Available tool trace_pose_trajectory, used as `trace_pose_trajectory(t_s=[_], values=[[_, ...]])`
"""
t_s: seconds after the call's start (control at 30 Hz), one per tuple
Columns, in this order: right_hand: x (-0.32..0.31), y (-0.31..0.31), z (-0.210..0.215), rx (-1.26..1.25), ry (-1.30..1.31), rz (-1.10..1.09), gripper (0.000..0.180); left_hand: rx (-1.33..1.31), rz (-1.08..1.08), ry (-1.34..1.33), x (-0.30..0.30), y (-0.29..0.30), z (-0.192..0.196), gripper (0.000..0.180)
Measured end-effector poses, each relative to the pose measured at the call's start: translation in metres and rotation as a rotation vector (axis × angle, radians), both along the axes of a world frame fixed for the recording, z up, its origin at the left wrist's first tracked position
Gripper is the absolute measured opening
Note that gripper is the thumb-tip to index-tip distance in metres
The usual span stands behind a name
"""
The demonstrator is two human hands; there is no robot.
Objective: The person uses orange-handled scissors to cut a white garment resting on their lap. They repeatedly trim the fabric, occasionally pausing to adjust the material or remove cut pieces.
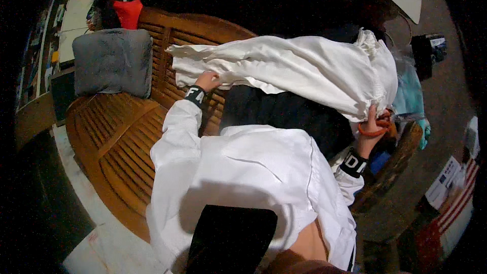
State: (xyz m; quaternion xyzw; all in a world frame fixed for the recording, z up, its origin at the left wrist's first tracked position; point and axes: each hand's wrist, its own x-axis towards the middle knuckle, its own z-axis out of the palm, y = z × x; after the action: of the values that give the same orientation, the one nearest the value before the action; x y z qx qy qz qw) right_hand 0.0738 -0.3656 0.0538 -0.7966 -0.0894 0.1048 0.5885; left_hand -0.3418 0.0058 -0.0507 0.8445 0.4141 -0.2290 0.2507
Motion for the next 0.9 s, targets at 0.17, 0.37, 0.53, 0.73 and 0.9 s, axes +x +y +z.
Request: trace_pose_trajectory(t_s=[0.17,0.37,0.53,0.73,0.9], values=[[-0.001,0.014,0.021,0.079,0.039,0.011,0.028,-0.235,0.58,-0.136,0.025,0.024,-0.021,0.045],[-0.003,0.014,0.022,0.089,-0.041,-0.099,0.025,0.459,0.386,-0.391,0.119,0.015,0.0,0.06],[-0.008,0.008,0.027,-0.057,-0.008,-0.107,0.028,0.271,0.346,-0.33,0.132,0.039,-0.027,0.031],[-0.009,0.016,0.036,0.002,0.085,-0.15,0.022,0.573,0.243,-0.658,0.152,0.133,-0.028,0.019],[-0.014,0.02,0.053,-0.041,-0.25,-0.077,0.02,0.352,0.529,-0.791,0.193,0.132,0.066,0.017]])
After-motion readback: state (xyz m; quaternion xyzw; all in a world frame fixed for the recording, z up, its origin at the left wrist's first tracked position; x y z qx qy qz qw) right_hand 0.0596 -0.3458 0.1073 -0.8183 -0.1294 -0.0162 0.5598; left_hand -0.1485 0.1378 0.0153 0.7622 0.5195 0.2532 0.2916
